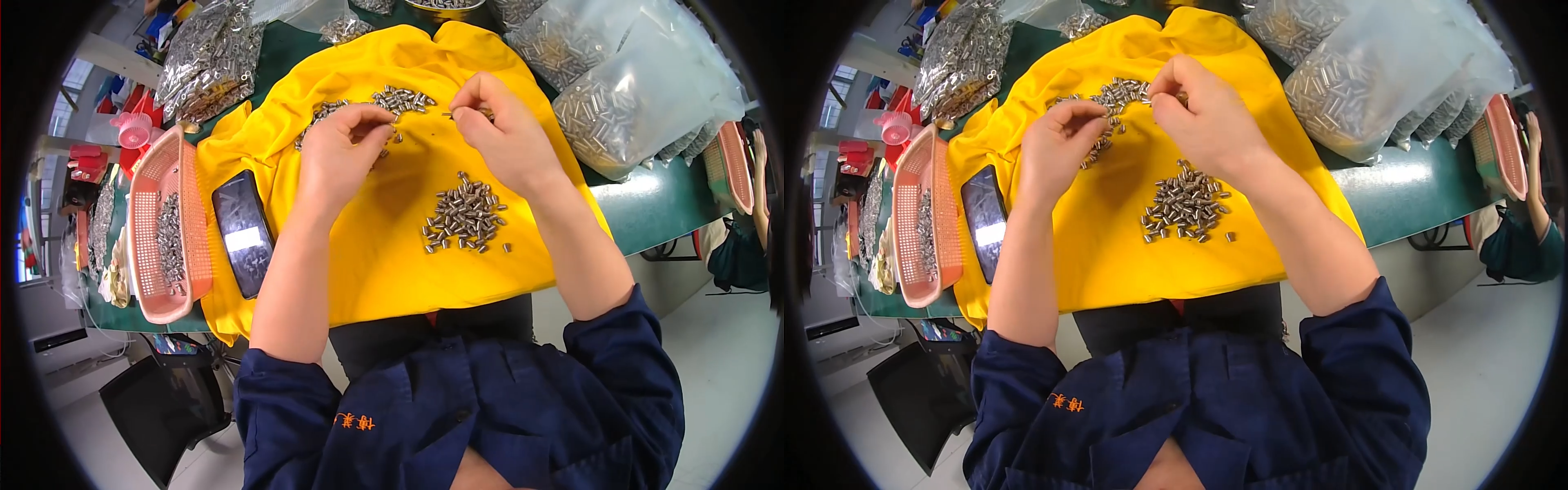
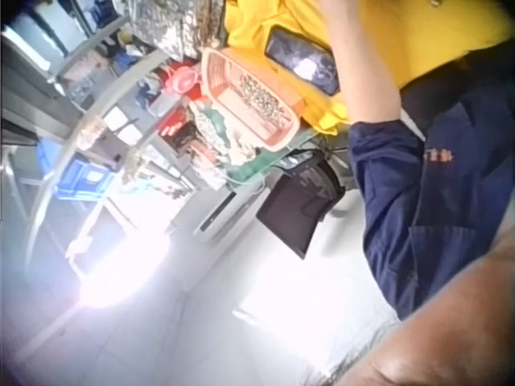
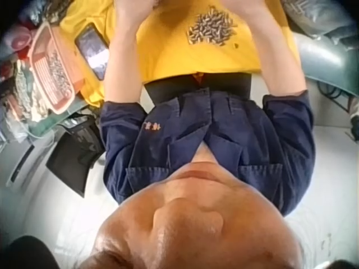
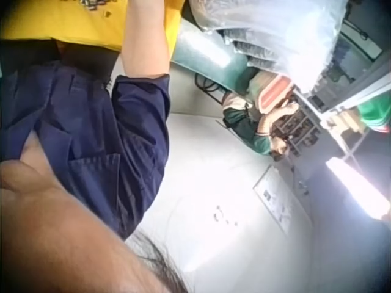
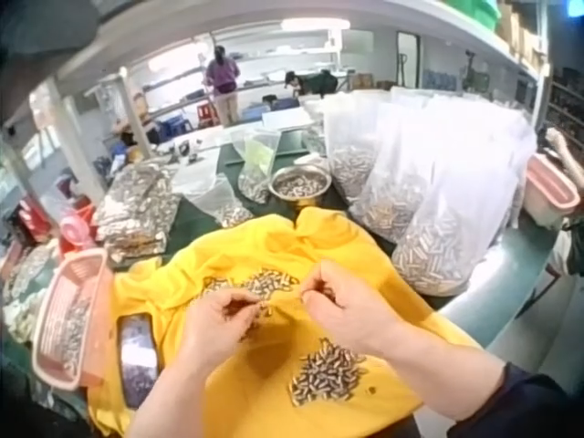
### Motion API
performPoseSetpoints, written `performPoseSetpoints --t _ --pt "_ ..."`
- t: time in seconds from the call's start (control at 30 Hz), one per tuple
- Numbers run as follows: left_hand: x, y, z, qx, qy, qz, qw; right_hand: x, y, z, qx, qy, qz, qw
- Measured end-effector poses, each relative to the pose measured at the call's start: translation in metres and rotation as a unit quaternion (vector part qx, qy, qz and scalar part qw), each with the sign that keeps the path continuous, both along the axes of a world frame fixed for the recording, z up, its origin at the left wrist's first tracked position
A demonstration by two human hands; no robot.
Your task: Manually assembling small silver metal hardware components on a workbench.
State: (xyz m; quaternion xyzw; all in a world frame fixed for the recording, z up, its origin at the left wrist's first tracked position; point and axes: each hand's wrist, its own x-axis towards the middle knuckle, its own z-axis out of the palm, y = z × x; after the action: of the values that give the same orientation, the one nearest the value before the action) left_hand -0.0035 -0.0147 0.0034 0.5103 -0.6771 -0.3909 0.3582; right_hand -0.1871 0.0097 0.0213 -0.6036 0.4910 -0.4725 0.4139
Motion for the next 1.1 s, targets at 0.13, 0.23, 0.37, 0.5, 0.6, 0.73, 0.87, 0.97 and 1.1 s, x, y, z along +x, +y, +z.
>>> performPoseSetpoints --t 0.13,0.23,0.37,0.5,0.6,0.73,0.87,0.97,1.1 --pt "-0.005 0.005 0.006 0.015 0.1 -0.031 0.994 0.002 0.0 -0.003 -0.109 0.081 -0.007 0.991" --pt "-0.006 0.007 0.004 0.043 0.177 -0.057 0.982 0.005 0.001 -0.002 -0.109 0.084 0.03 0.99" --pt "-0.004 0.008 0.006 0.175 0.333 -0.082 0.923 0.006 0.005 0.002 -0.071 0.042 0.047 0.995" --pt "-0.005 0.01 0.004 0.247 0.431 -0.117 0.86 0.007 0.007 0.003 -0.048 -0.027 0.068 0.996" --pt "-0.007 0.011 0.004 0.257 0.443 -0.125 0.85 0.007 0.008 0.005 -0.069 -0.035 0.083 0.993" --pt "-0.007 0.01 0.002 0.229 0.421 -0.124 0.869 0.006 0.009 0.006 -0.087 0.004 0.076 0.993" --pt "-0.008 0.01 0.005 0.159 0.323 -0.109 0.926 0.009 0.01 0.005 -0.124 0.141 0.052 0.981" --pt "-0.009 0.01 0.004 0.159 0.338 -0.102 0.922 0.01 0.01 0.005 -0.106 0.112 0.047 0.987" --pt "-0.01 0.004 0.003 0.17 0.318 -0.07 0.93 0.007 0.007 0.001 -0.073 0.095 0.043 0.992"
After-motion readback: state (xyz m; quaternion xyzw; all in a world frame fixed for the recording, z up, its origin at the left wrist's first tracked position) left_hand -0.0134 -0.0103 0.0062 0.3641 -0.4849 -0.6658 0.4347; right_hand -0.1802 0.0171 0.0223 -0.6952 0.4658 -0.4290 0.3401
